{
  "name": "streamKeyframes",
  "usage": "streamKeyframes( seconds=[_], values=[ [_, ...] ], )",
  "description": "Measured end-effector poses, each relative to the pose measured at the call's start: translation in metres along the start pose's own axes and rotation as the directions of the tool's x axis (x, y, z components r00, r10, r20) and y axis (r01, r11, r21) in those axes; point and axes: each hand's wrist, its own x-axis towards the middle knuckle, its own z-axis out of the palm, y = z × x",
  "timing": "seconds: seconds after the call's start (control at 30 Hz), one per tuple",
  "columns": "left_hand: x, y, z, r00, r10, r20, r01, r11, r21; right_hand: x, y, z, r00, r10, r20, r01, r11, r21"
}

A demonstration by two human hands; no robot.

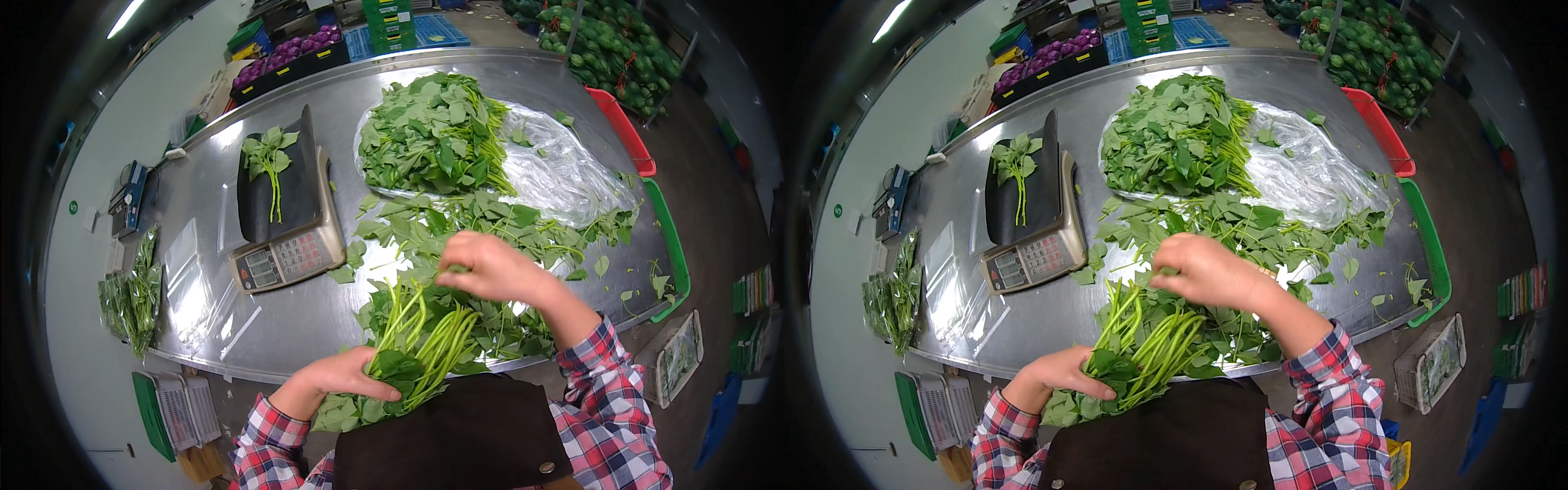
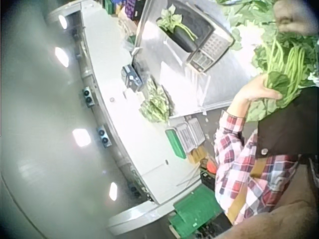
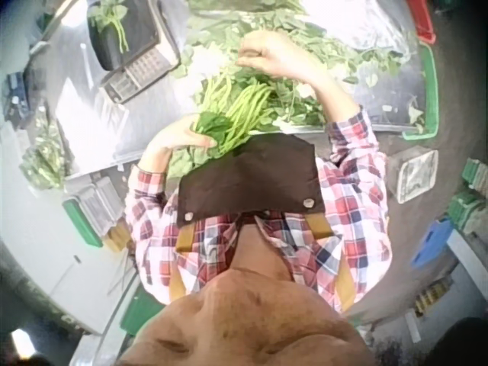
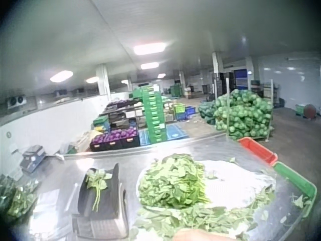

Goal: The person sorts leafy green vegetables by hand at a stainless steel table, removing yellowed leaves and stalks, bunching the stems together, weighing the bunches on a digital scale, and placing them into clear plastic bags.

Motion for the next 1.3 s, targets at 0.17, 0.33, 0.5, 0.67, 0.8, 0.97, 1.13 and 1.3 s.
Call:
streamKeyframes(
  seconds=[0.17,0.33,0.5,0.67,0.8,0.97,1.13,1.3],
  values=[
    [-0.001,0.011,-0.002,0.996,-0.049,0.071,0.042,0.993,0.108,0.001,0.014,-0.02,0.904,0.082,-0.42,-0.174,0.967,-0.185],
    [0.002,0.006,0.0,0.998,-0.028,0.057,0.027,1.0,0.008,-0.001,-0.051,0.022,0.94,-0.331,-0.079,0.336,0.94,0.065],
    [-0.002,0.006,0.0,0.996,0.008,0.084,-0.011,0.999,0.036,-0.004,-0.026,0.019,0.976,-0.025,-0.218,0.072,0.975,0.212],
    [-0.003,0.003,0.001,0.995,0.037,0.094,-0.043,0.998,0.055,-0.032,0.021,-0.042,0.95,0.311,-0.013,-0.002,0.048,0.999],
    [0.005,0.019,0.0,0.988,-0.012,0.155,-0.008,0.992,0.128,-0.024,0.037,-0.028,0.913,0.409,0.002,-0.272,0.611,-0.744],
    [0.008,0.009,-0.014,0.949,-0.007,0.314,-0.03,0.993,0.111,0.001,-0.044,0.003,0.972,-0.164,0.171,0.205,0.944,-0.257],
    [-0.005,-0.022,-0.036,0.919,0.115,0.377,-0.05,0.983,-0.176,-0.004,-0.04,0.018,0.961,-0.271,-0.051,0.248,0.93,-0.27],
    [0.003,-0.053,-0.049,0.872,0.265,0.411,-0.147,0.943,-0.297,-0.01,-0.043,0.029,0.934,-0.013,-0.356,0.023,0.999,0.023]
  ],
)
